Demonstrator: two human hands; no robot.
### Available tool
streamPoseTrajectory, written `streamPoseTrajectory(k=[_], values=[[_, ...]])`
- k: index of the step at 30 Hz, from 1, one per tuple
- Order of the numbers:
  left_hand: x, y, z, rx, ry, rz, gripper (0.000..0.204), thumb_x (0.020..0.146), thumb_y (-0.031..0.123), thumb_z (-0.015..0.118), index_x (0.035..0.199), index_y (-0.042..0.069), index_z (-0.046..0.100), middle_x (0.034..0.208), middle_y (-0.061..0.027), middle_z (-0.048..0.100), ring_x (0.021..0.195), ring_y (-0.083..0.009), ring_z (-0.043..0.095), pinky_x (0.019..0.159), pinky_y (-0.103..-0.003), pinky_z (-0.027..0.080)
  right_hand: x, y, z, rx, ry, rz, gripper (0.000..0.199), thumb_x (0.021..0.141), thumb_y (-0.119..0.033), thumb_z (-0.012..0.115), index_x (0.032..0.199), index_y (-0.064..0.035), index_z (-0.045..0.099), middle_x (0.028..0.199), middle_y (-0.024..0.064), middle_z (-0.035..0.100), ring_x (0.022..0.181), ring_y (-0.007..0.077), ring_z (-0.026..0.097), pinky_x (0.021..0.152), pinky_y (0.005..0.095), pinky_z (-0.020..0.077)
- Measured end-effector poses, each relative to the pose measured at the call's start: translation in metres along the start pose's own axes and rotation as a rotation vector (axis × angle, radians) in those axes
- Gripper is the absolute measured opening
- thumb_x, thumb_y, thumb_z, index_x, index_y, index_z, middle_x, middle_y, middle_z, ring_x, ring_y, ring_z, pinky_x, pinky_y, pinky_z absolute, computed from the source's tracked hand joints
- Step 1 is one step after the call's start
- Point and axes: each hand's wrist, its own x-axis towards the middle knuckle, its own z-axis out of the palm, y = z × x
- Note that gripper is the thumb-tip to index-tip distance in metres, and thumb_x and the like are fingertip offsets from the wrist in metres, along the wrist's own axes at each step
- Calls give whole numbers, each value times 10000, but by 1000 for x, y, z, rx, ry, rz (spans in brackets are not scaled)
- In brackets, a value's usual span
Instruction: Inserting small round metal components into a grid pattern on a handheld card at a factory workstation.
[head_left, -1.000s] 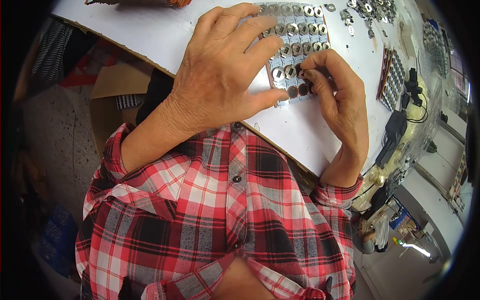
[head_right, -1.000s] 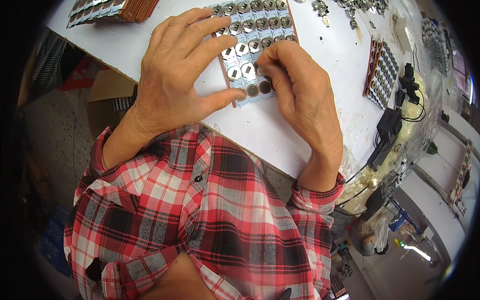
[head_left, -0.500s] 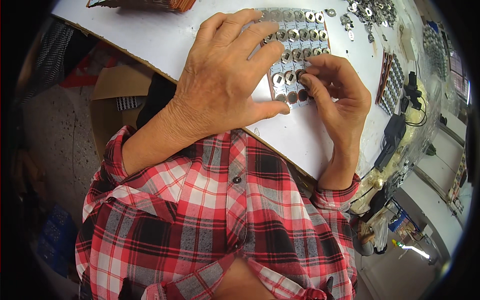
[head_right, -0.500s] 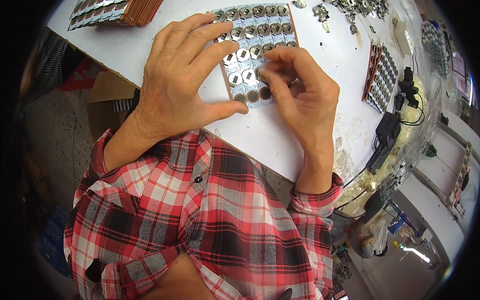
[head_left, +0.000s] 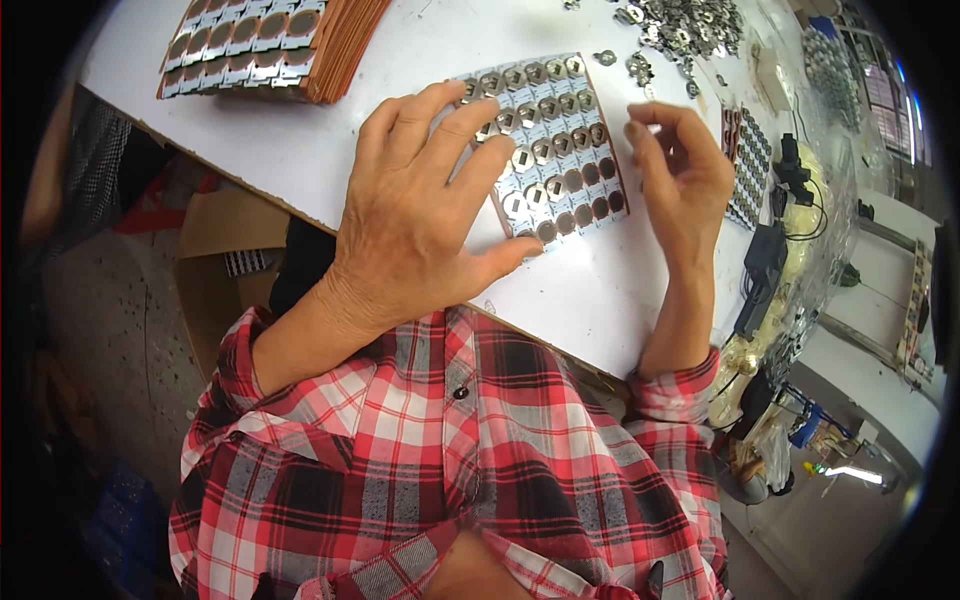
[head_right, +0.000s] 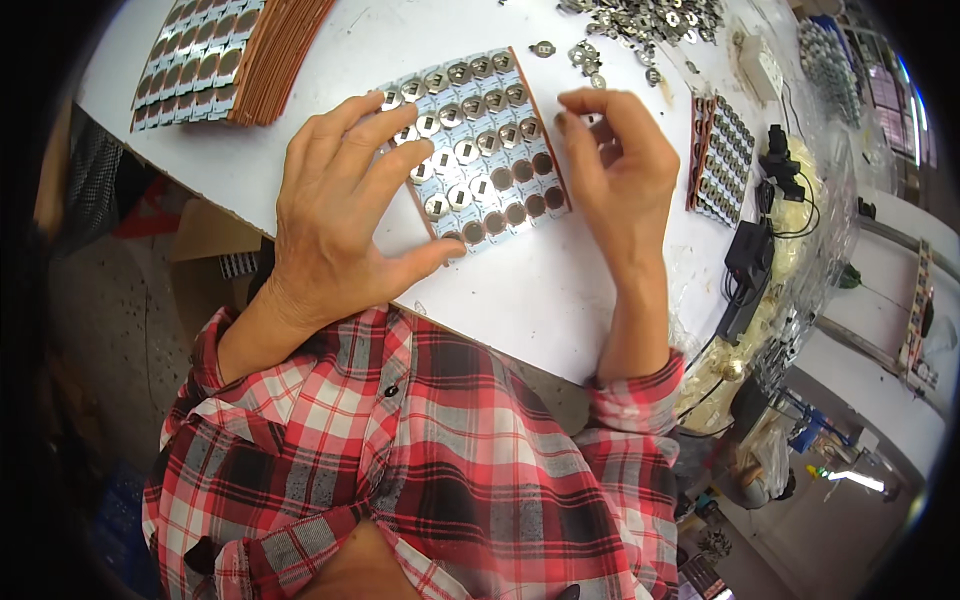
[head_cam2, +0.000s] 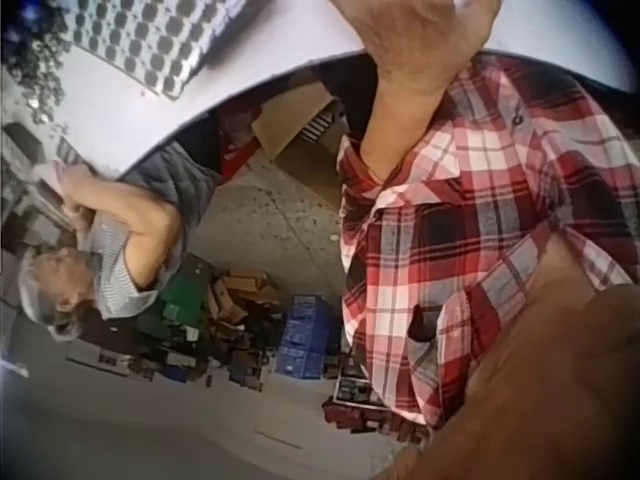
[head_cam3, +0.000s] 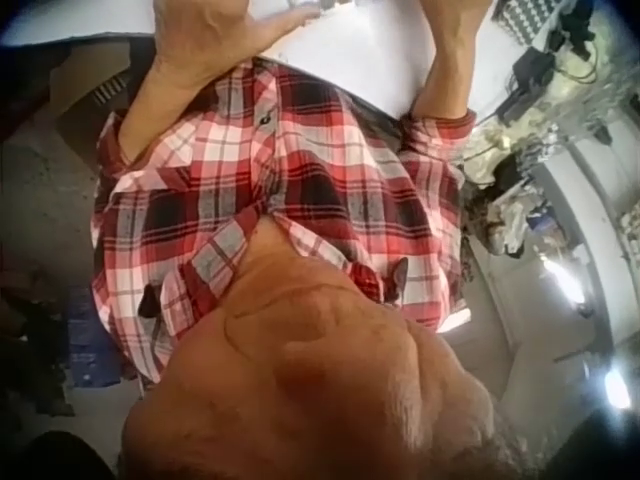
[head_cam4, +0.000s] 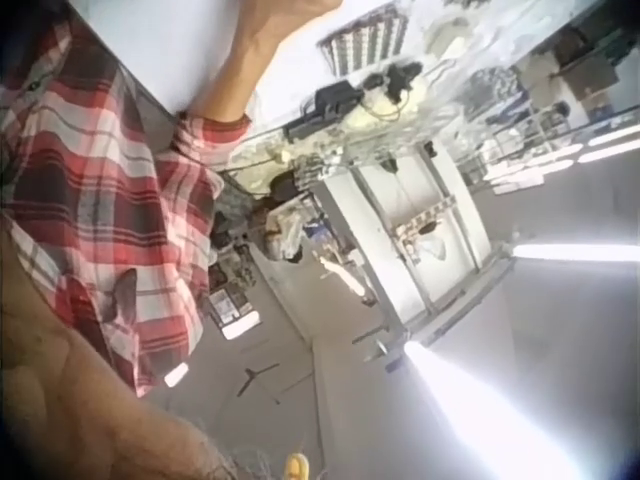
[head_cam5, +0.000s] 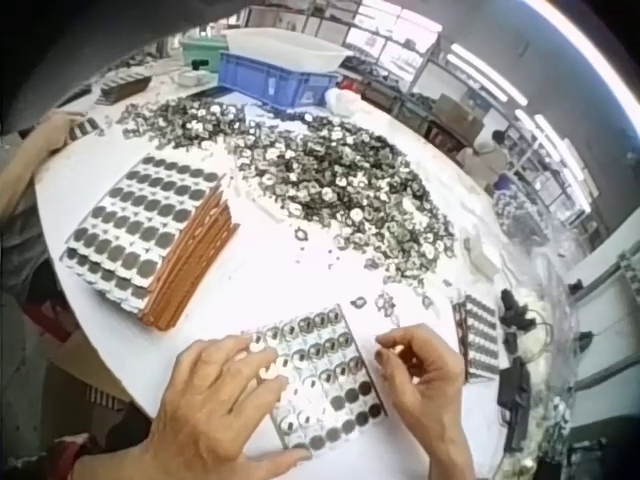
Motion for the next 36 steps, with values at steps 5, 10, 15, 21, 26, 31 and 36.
streamPoseTrajectory(k=[5, 10, 15, 21, 26, 31, 36], values=[[0, 0, 0, 14, 49, -12, 616, 606, 323, 930, 1113, 51, 710, 1278, -139, 660, 1269, -382, 558, 1040, -504, 431, 48, 18, 13, -135, 28, -247, 209, 957, -51, 698, 1162, -49, 740, 864, -11, 668, 685, 55, 551, 611, 214, 439], [2, -1, 2, 12, 68, -5, 553, 635, 294, 915, 1095, 55, 720, 1268, -129, 665, 1256, -370, 567, 1043, -499, 433, 59, 24, 16, -197, -27, -238, 113, 926, -73, 742, 1020, -12, 756, 916, -15, 657, 659, 62, 504, 622, 225, 428], [-1, -3, 3, 13, 85, -1, 559, 632, 293, 914, 1098, 53, 722, 1265, -121, 668, 1263, -365, 566, 1041, -499, 438, 29, 4, 1, -49, -66, 32, 184, 933, -117, 762, 1073, 2, 754, 856, -22, 633, 631, 53, 553, 561, 224, 437], [0, -1, 1, 36, 78, -6, 635, 579, 336, 944, 1104, 56, 723, 1273, -116, 669, 1274, -357, 567, 1034, -494, 443, -16, -25, -6, 445, -221, 429, 240, 971, -88, 715, 1190, 8, 730, 856, 23, 704, 618, 48, 591, 466, 189, 416], [-1, -2, 6, 50, 76, -1, 674, 557, 355, 955, 1113, 56, 720, 1301, -119, 664, 1298, -348, 559, 1052, -494, 439, -31, -20, 5, 488, -250, 373, 223, 945, -42, 742, 1162, 10, 736, 895, 37, 743, 618, 36, 618, 445, 159, 397], [1, -1, 5, 46, 81, 4, 682, 571, 343, 951, 1156, 77, 724, 1354, -118, 644, 1337, -339, 535, 1082, -493, 423, -36, -21, 10, 460, -184, 332, 192, 938, -26, 751, 1126, 9, 738, 874, 30, 749, 652, 37, 643, 466, 145, 401], [-1, -3, 7, 54, -27, 90, 701, 599, 345, 931, 1237, 141, 727, 1400, -90, 623, 1358, -319, 518, 1117, -497, 385, -38, -15, 10, 420, -223, 252, 177, 939, -21, 751, 1112, 10, 725, 883, 32, 747, 711, 50, 664, 540, 161, 449]])
